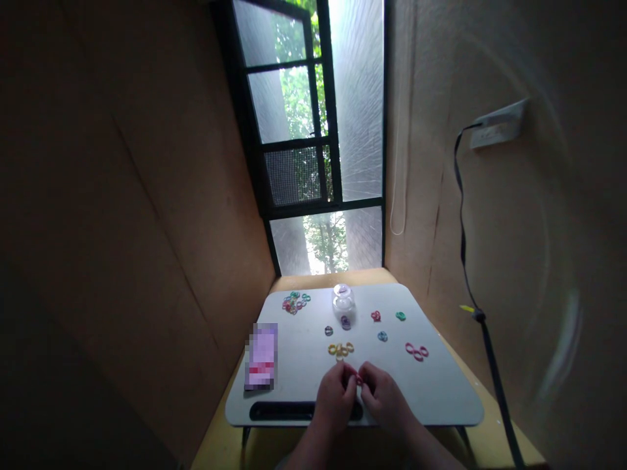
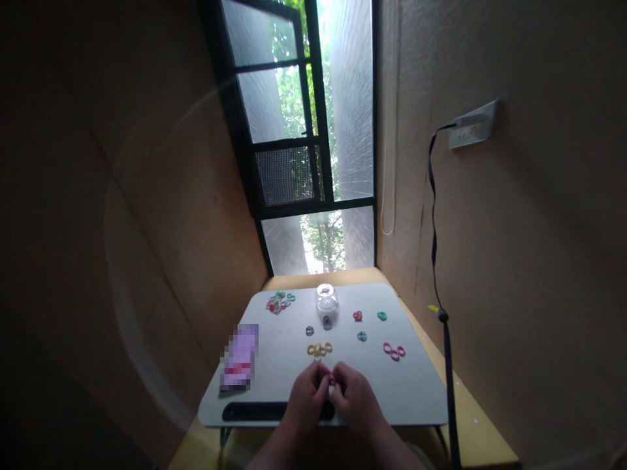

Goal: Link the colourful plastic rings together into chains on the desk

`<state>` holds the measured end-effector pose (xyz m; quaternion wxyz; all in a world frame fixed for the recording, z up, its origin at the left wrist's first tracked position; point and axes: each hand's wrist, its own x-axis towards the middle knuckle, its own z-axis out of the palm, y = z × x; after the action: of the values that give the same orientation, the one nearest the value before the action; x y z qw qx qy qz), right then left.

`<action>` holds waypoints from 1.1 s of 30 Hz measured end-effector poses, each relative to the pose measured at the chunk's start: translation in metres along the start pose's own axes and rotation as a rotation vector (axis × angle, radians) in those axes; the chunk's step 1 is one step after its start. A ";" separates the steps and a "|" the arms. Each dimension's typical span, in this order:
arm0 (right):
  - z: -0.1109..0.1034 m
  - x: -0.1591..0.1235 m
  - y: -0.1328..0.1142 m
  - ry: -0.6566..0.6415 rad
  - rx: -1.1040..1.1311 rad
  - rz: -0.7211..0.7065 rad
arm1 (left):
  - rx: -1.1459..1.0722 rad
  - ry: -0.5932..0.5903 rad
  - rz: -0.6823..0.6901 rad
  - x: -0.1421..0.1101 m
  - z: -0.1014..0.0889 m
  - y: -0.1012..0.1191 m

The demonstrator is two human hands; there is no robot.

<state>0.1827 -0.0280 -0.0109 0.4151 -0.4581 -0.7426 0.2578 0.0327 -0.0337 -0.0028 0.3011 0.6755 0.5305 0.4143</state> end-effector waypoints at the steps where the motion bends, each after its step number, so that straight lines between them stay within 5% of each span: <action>1: 0.000 0.000 0.000 0.000 -0.001 -0.002 | 0.003 -0.001 -0.002 0.000 0.000 0.000; 33: 0.001 -0.001 0.004 -0.039 0.044 0.016 | 0.116 0.022 -0.044 0.000 0.002 0.003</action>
<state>0.1842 -0.0265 -0.0149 0.4083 -0.4498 -0.7410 0.2863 0.0362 -0.0344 -0.0012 0.2646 0.6755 0.5716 0.3833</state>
